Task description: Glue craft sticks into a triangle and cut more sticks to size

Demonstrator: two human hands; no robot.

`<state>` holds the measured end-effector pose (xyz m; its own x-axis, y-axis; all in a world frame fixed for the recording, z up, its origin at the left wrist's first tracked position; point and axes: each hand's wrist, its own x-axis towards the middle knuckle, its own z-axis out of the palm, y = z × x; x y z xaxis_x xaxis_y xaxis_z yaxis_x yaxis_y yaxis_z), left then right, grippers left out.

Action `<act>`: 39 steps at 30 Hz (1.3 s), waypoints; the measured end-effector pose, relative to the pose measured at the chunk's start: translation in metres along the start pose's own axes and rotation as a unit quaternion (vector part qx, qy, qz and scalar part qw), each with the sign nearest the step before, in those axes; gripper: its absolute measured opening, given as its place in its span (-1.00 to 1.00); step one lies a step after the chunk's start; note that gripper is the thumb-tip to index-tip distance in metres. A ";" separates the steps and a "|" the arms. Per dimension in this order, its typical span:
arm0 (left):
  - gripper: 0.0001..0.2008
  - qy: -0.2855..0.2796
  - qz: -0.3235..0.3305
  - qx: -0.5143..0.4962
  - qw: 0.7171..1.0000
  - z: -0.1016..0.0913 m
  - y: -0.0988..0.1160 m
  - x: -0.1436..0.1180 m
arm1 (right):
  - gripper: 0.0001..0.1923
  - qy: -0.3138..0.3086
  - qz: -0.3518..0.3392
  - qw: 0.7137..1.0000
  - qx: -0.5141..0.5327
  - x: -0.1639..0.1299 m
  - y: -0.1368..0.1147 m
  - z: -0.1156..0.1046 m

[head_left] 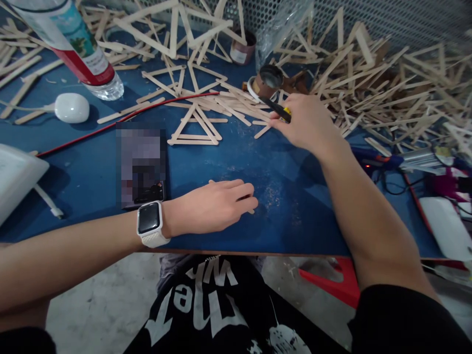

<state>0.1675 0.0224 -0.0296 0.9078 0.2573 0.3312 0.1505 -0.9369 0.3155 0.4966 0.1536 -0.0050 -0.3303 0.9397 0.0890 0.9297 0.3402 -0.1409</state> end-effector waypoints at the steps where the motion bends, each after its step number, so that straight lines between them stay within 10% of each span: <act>1: -0.80 -0.001 -0.001 0.000 1.000 -0.001 0.000 0.000 | -0.61 0.003 0.009 1.000 -0.011 0.000 -0.001 0.001; 6: -0.75 -0.005 -0.004 -0.019 1.000 -0.002 -0.004 0.001 | -0.73 -0.002 0.030 0.999 0.021 -0.019 -0.005 -0.026; 13: -0.72 -0.043 0.003 -0.013 0.999 -0.003 -0.003 0.003 | -0.45 -0.364 -0.047 0.917 0.155 -0.065 0.004 -0.062; 20: -0.72 -0.030 -0.001 0.007 1.000 -0.001 -0.004 0.003 | -0.43 -0.210 -0.048 0.974 0.065 -0.071 0.019 -0.045; 39: -0.80 -0.014 -0.025 0.029 0.999 -0.002 -0.005 0.002 | -0.34 -0.178 -0.064 0.979 0.075 -0.084 0.023 -0.042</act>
<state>0.1675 0.0278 -0.0285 0.9088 0.2981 0.2920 0.2175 -0.9356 0.2780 0.5527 0.0814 0.0262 -0.5022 0.8335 -0.2305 0.8522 0.4317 -0.2958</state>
